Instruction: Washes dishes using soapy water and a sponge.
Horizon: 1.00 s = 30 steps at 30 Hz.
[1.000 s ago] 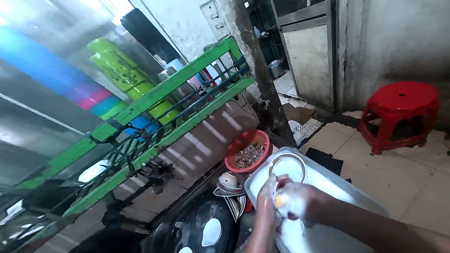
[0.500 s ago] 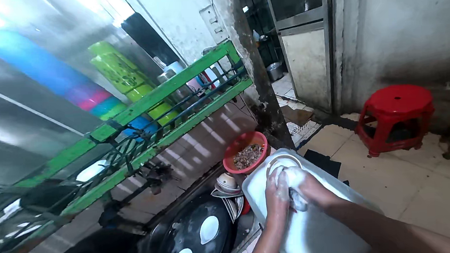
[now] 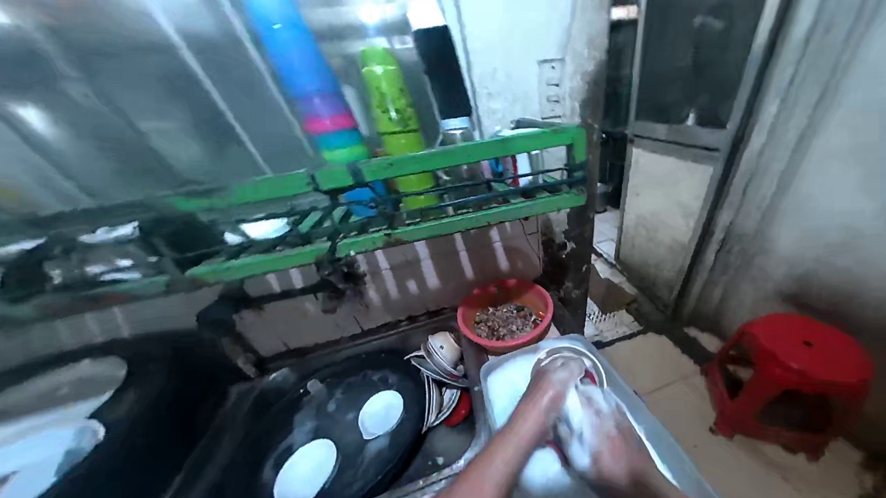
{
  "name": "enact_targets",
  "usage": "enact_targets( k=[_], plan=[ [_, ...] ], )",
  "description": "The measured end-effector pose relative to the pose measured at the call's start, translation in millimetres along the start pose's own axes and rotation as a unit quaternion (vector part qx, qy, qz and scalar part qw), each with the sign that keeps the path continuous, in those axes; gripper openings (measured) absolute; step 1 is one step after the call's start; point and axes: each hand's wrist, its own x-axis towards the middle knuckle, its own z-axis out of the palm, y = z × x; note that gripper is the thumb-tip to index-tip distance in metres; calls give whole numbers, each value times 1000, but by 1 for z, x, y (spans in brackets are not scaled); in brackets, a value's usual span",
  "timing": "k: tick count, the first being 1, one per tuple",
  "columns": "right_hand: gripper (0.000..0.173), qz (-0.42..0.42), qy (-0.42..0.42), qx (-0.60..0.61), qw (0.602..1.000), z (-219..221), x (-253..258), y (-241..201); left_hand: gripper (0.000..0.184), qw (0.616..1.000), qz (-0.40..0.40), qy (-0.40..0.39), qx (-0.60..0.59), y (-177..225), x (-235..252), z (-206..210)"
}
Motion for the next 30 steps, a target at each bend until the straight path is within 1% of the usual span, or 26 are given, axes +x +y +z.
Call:
enact_targets(
  k=[2,3,4,5,7,8,9,10,12,13,14,15,16,17,18,19,20,21,22,24,25,26,27,28,29,30],
  plan=[
    [24,-147,27,-103,983,20,-12,17,35,985,-121,-122,4,9,2,-18],
    [20,-186,44,-123,974,23,-15,24,38,978,-151,-143,13,8,4,-22],
    [22,-183,41,-124,974,22,-13,27,42,981,-148,-126,13,5,5,-21],
    [27,-138,19,-107,984,15,-6,23,44,991,-110,-78,9,0,5,-17],
    [40,18,-44,-13,999,-2,15,7,43,998,26,49,10,-14,7,-3],
    [45,63,-53,14,996,-8,21,-1,42,994,69,83,-1,-15,4,2],
    [45,56,-33,2,998,-7,20,-6,40,993,77,87,-14,-10,-2,2],
    [38,5,10,-39,999,0,13,-6,38,997,49,60,-20,2,-11,-4],
    [27,-140,67,-124,980,12,-5,3,34,996,-76,-49,-5,28,-23,-23],
    [24,-198,73,-157,965,17,-11,11,35,988,-120,-99,13,26,-19,-31],
    [23,-220,68,-171,958,19,-12,16,36,982,-141,-125,15,19,-13,-34],
    [23,-199,52,-167,964,18,-9,14,41,984,-131,-119,8,13,-11,-34],
    [25,-137,20,-150,979,14,-1,6,44,993,-93,-78,3,7,-10,-29],
    [29,-42,-23,-100,994,7,11,-4,44,1000,-30,-7,4,-1,-7,-21],
    [35,47,-51,-34,997,-1,21,-12,42,998,28,57,-3,-10,-5,-12],
    [41,90,-47,10,995,-6,24,-17,42,993,68,91,-15,-15,-5,-6],
    [40,71,-14,0,997,-3,21,-18,41,993,77,89,-28,-17,-6,-5],
    [35,14,26,-36,999,4,13,-17,39,996,58,58,-33,-13,-8,-10],
    [29,-58,48,-83,994,11,4,-12,37,999,13,1,-30,-6,-10,-19],
    [23,-188,67,-150,968,20,-13,2,39,989,-95,-114,-28,6,-12,-38],
    [23,-207,72,-157,963,22,-15,8,42,983,-123,-132,-22,6,-11,-42],
    [24,-187,67,-148,969,23,-13,8,45,986,-123,-113,-28,3,-11,-41],
    [27,-123,48,-123,984,20,-7,1,47,993,-88,-63,-39,-2,-12,-35],
    [32,-29,22,-66,997,13,3,-9,45,999,-26,9,-40,-9,-9,-26],
    [39,59,1,0,998,3,13,-19,41,996,33,69,-46,-15,-7,-17],
    [41,88,12,31,996,-1,17,-23,39,990,77,101,-58,-19,-8,-10]
  ],
)
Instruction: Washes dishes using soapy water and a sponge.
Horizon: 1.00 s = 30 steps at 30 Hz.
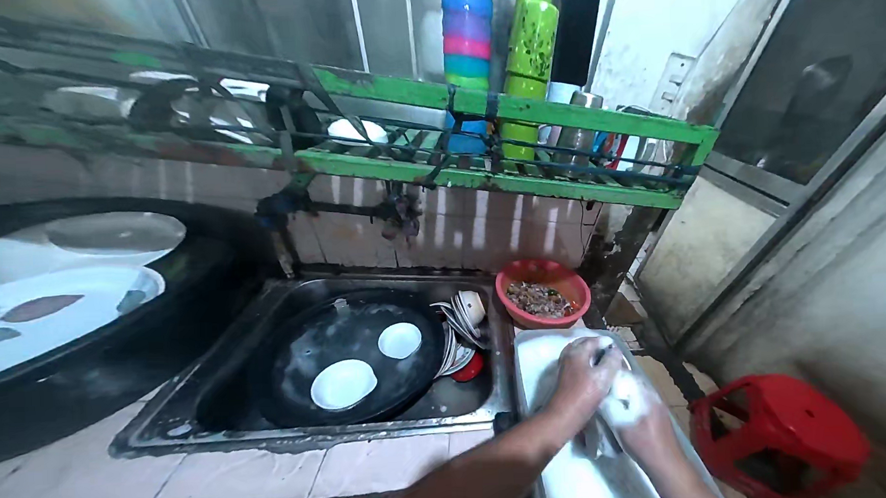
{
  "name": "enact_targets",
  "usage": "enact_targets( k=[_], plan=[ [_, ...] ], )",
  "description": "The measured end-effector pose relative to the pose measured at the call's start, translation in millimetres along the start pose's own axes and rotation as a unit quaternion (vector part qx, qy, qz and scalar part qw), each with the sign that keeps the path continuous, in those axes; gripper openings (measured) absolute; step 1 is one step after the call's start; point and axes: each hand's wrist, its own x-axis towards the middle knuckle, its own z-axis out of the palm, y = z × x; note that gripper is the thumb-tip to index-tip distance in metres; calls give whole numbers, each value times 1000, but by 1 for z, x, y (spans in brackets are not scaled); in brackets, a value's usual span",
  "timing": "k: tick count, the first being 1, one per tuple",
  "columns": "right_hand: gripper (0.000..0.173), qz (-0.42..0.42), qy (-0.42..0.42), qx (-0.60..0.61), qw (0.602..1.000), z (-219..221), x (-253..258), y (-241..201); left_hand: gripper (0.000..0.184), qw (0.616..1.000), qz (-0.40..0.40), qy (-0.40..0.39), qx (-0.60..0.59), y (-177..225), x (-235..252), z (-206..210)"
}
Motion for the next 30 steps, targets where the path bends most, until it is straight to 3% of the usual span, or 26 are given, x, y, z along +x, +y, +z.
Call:
enact_targets(
  k=[2,4,6,8,10,11,12,13,16,17,18,20,21,22,24,26,27,28,30],
  plan=[
    [35,-96,56,-55,992,7,-7,3,38,998,-25,-43,-28,5,-3,-4],
    [24,-247,72,-152,954,14,-21,21,37,977,-138,-159,-21,19,1,-22],
    [25,-309,60,-207,926,17,-26,32,44,952,-200,-230,12,20,7,-33],
    [30,-215,36,-168,961,17,-21,25,47,972,-158,-170,22,13,3,-26],
    [40,-19,-4,-18,1000,7,-8,3,39,998,-26,-50,27,3,-1,-10],
    [43,29,1,22,999,4,-4,-5,37,999,19,-24,17,0,-3,-5],
    [41,12,18,8,1000,6,-5,-6,35,999,30,-27,2,-2,-3,-5],
    [36,-58,43,-41,997,13,-10,-1,34,998,6,-58,-9,-1,-2,-9],
    [25,-281,62,-207,935,23,-27,24,41,957,-168,-238,7,13,7,-34],
    [26,-284,60,-218,932,25,-28,29,47,948,-194,-251,19,15,7,-38],
    [29,-236,44,-191,952,26,-26,26,51,957,-186,-222,27,16,3,-39],
    [40,-39,-1,-31,999,16,-15,5,43,994,-51,-89,41,9,-5,-26],
    [42,32,5,40,999,10,-8,-6,37,998,29,-39,45,3,-7,-19],
    [44,46,20,60,997,8,-6,-12,35,996,78,-18,38,-1,-8,-15],
    [39,-83,63,-26,994,18,-13,-4,33,997,34,-69,12,4,-7,-19],
    [28,-252,64,-153,954,25,-26,15,41,975,-102,-196,38,13,-1,-34],
    [28,-293,60,-193,934,27,-29,20,47,957,-153,-242,54,16,0,-39],
    [29,-285,50,-196,937,28,-29,22,53,952,-168,-250,61,16,0,-41],
    [35,-132,18,-90,987,26,-24,9,52,980,-94,-160,75,13,-7,-33]
  ],
)
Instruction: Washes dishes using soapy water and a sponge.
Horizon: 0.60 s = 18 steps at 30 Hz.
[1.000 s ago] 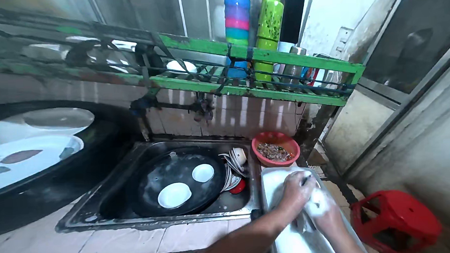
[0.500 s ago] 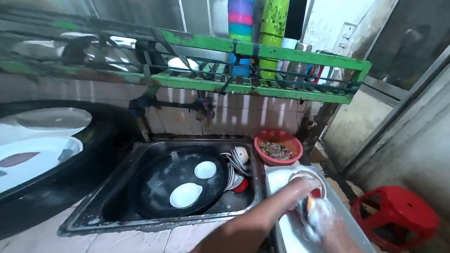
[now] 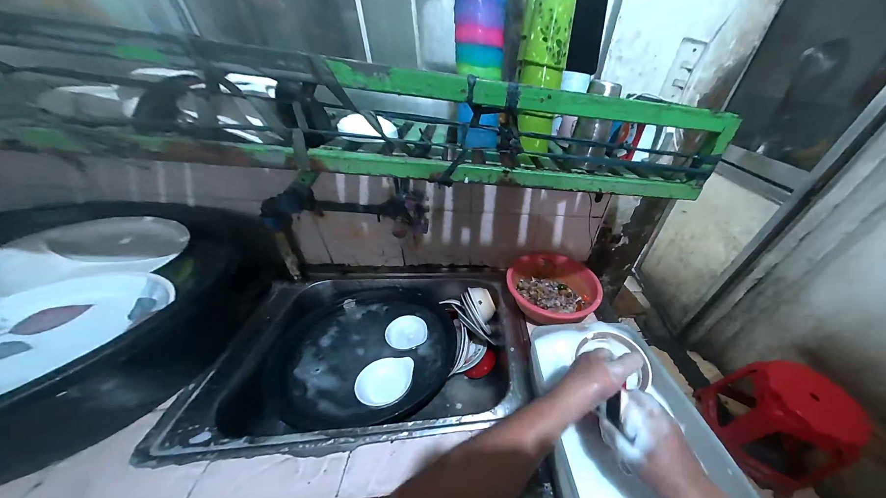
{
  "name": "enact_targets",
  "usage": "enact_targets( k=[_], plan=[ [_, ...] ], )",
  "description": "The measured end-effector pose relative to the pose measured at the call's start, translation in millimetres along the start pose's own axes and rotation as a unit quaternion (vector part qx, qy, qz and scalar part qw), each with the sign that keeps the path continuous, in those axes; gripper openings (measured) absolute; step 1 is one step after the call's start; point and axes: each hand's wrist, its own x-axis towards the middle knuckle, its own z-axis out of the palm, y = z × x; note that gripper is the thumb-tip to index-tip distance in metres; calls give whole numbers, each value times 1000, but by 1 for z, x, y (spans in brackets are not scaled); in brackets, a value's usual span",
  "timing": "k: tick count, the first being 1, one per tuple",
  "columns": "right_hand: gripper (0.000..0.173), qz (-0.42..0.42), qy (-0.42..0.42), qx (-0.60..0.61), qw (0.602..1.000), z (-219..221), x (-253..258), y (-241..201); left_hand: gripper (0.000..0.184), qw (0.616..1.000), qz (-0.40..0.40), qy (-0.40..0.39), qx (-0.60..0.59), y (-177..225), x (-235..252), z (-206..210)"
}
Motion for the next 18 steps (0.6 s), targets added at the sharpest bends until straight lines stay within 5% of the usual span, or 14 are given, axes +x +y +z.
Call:
enact_targets(
  k=[2,5,7,9,11,13,16,18],
  plan=[
    [39,185,-27,146,971,-16,18,-15,41,990,104,95,-1,-8,2,14],
    [46,212,-156,198,944,-40,28,-13,37,991,48,64,-108,-16,8,11],
    [40,94,-180,126,971,-52,25,-10,42,981,-69,-7,-180,-19,7,-7],
    [24,-121,-38,-19,992,-42,24,5,43,969,-121,-46,-211,-17,2,-15],
    [19,-230,46,-113,966,-31,29,23,42,970,-106,-66,-211,-10,-5,-8],
    [17,-246,76,-148,955,-20,30,32,44,979,-54,-44,-192,-6,-2,-3],
    [21,-92,79,-95,988,-1,22,18,37,991,59,59,-105,-9,10,5],
    [29,155,2,101,983,-4,23,-6,32,982,139,121,-41,-16,9,9]
  ],
)
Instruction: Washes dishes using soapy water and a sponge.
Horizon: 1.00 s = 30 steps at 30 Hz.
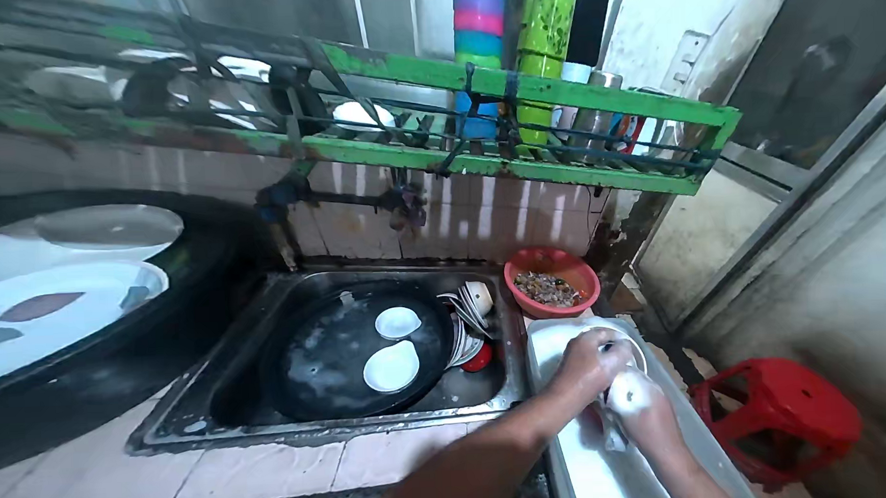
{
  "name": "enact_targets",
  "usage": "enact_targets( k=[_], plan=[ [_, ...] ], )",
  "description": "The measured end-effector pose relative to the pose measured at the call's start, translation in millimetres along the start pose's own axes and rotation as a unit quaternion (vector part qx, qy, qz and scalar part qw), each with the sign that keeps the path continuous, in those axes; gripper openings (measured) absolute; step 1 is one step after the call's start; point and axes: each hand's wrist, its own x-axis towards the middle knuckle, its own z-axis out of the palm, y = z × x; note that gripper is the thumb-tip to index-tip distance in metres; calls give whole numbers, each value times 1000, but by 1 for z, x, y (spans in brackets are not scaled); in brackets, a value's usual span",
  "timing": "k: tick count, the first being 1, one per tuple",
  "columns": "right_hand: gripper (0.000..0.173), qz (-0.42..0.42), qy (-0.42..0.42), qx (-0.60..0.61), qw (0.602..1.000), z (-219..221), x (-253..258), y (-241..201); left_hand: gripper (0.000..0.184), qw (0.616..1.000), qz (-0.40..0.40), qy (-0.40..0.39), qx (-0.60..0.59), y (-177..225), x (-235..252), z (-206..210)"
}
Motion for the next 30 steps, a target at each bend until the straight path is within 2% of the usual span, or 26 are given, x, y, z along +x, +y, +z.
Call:
enact_targets(
  k=[1,2,4,5,6,7,8,9,10,11,12,13,14,15,17,19,21,23,24,25,27,28,30],
  plan=[
    [29,132,-30,139,981,-3,2,-6,30,997,65,22,41,-5,-3,1],
    [26,226,-33,281,932,-5,5,-7,28,987,132,49,77,-12,-7,3],
    [19,316,-2,527,789,-4,9,0,30,968,212,78,106,-19,-13,8],
    [21,343,11,583,736,-5,11,-1,31,965,224,81,106,-21,-15,10],
    [21,351,25,580,735,-7,12,-4,32,968,217,78,98,-21,-15,13],
    [21,339,29,518,785,-10,9,-7,33,977,186,64,85,-19,-15,14],
    [26,310,4,407,859,-16,5,-11,34,989,132,33,61,-15,-14,12],
    [35,259,-53,283,922,-23,2,-14,36,998,58,-10,32,-10,-11,7],
    [38,175,-112,165,964,-26,-1,-14,39,998,-20,-56,-6,-6,-7,2],
    [38,53,-146,56,986,-27,-4,-9,40,992,-76,-90,-46,-6,-3,-2],
    [35,-86,-146,-37,985,-24,-5,1,41,985,-114,-110,-71,-6,0,-7],
    [29,-211,-111,-103,966,-21,-4,15,41,981,-135,-117,-78,-5,1,-14],
    [24,-274,-91,-135,948,-21,-3,25,42,981,-144,-107,-72,-3,2,-23],
    [22,-293,-77,-155,940,-24,-4,36,43,985,-142,-83,-52,-2,4,-35],
    [25,-247,-112,-172,947,-35,-12,56,41,992,-109,-1,59,-19,16,-70],
    [27,-167,-165,-180,955,-43,-25,72,39,970,-106,73,205,-41,15,-127],
    [30,-81,-210,-216,950,-44,-35,75,37,905,-152,117,380,-66,11,-182],
    [34,-36,-227,-234,945,-37,-40,81,36,847,-206,119,475,-72,10,-206],
    [35,-34,-220,-232,947,-32,-41,84,38,842,-200,120,486,-66,15,-202],
    [36,-32,-225,-225,948,-29,-42,86,40,853,-165,124,480,-58,21,-189],
    [40,-2,-290,-223,931,-24,-41,87,44,886,-42,109,449,-42,34,-138],
    [45,15,-332,-223,916,-22,-38,90,47,901,20,78,427,-38,38,-104],
    [59,32,-399,-218,890,-17,-34,97,59,915,56,-41,397,-36,47,-32]
  ],
)
